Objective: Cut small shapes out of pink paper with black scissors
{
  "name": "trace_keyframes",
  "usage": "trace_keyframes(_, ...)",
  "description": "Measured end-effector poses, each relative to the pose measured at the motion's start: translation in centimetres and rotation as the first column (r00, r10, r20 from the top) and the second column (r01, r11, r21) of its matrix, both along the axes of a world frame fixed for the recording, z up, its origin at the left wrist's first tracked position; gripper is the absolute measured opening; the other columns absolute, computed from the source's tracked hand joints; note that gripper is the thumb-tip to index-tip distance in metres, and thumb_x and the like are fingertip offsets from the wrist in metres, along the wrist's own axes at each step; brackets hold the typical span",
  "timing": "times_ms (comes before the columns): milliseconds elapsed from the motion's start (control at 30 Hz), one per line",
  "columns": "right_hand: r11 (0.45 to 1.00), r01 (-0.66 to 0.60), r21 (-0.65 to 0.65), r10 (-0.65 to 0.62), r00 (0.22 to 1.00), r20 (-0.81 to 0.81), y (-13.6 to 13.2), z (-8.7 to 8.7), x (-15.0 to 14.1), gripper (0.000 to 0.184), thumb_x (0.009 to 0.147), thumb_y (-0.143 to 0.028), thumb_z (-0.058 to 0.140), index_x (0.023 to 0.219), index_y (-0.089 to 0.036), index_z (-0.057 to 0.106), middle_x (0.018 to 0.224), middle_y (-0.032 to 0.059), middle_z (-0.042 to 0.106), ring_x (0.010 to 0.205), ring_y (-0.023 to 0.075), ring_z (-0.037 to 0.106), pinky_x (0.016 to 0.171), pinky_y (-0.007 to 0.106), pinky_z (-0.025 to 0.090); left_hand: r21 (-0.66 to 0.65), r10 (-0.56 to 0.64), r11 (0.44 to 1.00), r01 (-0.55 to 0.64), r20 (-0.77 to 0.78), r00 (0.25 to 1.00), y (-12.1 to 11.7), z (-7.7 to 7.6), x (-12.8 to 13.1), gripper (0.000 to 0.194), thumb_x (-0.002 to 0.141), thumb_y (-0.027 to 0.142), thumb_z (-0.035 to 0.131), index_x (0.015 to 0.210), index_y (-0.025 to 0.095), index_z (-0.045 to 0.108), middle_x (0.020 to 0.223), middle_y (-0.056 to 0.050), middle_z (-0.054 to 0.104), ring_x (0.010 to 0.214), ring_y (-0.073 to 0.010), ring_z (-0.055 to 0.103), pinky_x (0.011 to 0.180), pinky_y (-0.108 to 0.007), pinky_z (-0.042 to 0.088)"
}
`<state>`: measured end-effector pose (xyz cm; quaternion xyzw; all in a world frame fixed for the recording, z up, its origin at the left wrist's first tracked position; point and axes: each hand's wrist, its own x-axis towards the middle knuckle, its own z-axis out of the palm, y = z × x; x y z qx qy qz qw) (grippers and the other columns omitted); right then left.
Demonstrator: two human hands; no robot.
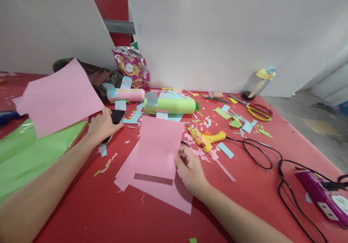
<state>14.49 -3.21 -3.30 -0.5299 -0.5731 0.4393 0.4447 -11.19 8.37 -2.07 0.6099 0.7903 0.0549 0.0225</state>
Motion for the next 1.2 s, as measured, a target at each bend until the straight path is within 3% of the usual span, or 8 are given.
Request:
trace_keyframes(133,0.994,0.106,0.005,-0.106,0.994,-0.032,0.0,0.0,0.0,0.005,0.073,-0.024,0.051,0.071,-0.020,0.049,0.058,-0.0028,0.052,0.051,0.0117,0.049,0.050,0.024,0.041,0.088,-0.023,0.996,0.028,-0.062,0.998,-0.4,0.3,0.9,0.058,0.066,0.043,0.048,0.111,0.008,0.039,0.110,-0.024,0.047,0.099,-0.0414,0.045,0.074,-0.047,0.039)
trace_keyframes(267,0.985,0.143,-0.094,-0.159,0.968,-0.196,0.0,0.0,0.1,0.014,0.074,-0.030,0.052,0.069,-0.020,0.044,0.050,-0.0054,0.050,0.043,0.0103,0.048,0.043,0.024,0.042,0.167,-0.228,0.958,0.233,-0.046,0.972,-1.4,0.9,2.8,0.038,0.073,0.034,0.043,0.102,0.011,0.048,0.108,-0.019,0.049,0.101,-0.0356,0.045,0.081,-0.046,0.037)
trace_keyframes(367,0.981,0.154,-0.121,-0.181,0.949,-0.259,0.0,0.0,0.1,0.017,0.074,-0.032,0.054,0.070,-0.020,0.043,0.049,-0.0048,0.053,0.044,0.0116,0.051,0.043,0.026,0.046,0.228,-0.421,0.888,0.399,0.056,0.905,-2.6,1.4,4.4,0.029,0.073,0.030,0.043,0.092,0.011,0.054,0.112,-0.016,0.049,0.105,-0.0299,0.045,0.090,-0.042,0.033)
trace_keyframes(500,0.978,0.183,-0.096,-0.204,0.932,-0.301,0.1,0.4,0.0,0.016,0.074,-0.031,0.055,0.074,-0.020,0.044,0.050,-0.0061,0.054,0.045,0.0108,0.051,0.040,0.024,0.047,0.180,-0.629,0.771,0.611,0.367,0.685,-4.5,2.6,6.2,0.021,0.071,0.017,0.041,0.084,0.014,0.057,0.114,-0.012,0.049,0.107,-0.0224,0.045,0.092,-0.035,0.034)
trace_keyframes(633,0.975,0.206,-0.084,-0.222,0.927,-0.303,0.2,0.5,0.0,0.016,0.074,-0.031,0.055,0.075,-0.020,0.043,0.048,-0.0069,0.054,0.043,0.0099,0.050,0.041,0.023,0.046,0.215,-0.645,0.649,0.730,0.665,0.378,-6.4,4.1,7.2,0.029,0.067,0.010,0.038,0.089,0.017,0.056,0.103,-0.005,0.057,0.098,-0.0171,0.050,0.089,-0.030,0.037)
trace_keyframes(767,0.975,0.202,-0.092,-0.220,0.940,-0.261,0.1,0.4,0.1,0.017,0.073,-0.033,0.055,0.077,-0.021,0.044,0.047,-0.0067,0.054,0.045,0.0108,0.051,0.043,0.024,0.045,0.214,-0.436,0.693,0.688,0.885,0.164,-7.4,4.5,7.9,0.029,0.080,0.024,0.035,0.102,0.017,0.052,0.104,-0.005,0.058,0.096,-0.0172,0.052,0.082,-0.029,0.041)
trace_keyframes(933,0.985,0.158,-0.065,-0.168,0.966,-0.195,-0.2,0.6,-0.1,0.019,0.071,-0.034,0.056,0.079,-0.020,0.045,0.048,-0.0047,0.056,0.045,0.0134,0.054,0.045,0.026,0.045,0.040,-0.313,0.831,0.554,0.858,0.407,-7.6,3.7,8.3,0.030,0.081,0.037,0.036,0.078,0.014,0.055,0.074,-0.004,0.060,0.071,-0.0179,0.056,0.060,-0.029,0.043)
trace_keyframes(1200,0.956,0.268,0.121,-0.273,0.962,0.026,-0.6,-0.4,0.5,0.008,0.077,-0.028,0.049,0.081,-0.022,0.052,0.076,0.0043,0.061,0.073,0.0203,0.058,0.065,0.033,0.048,0.000,-0.341,0.829,0.559,0.792,0.506,-7.3,3.6,8.1,0.029,0.077,0.037,0.038,0.057,0.017,0.043,0.054,0.001,0.042,0.053,-0.0120,0.043,0.046,-0.023,0.033)
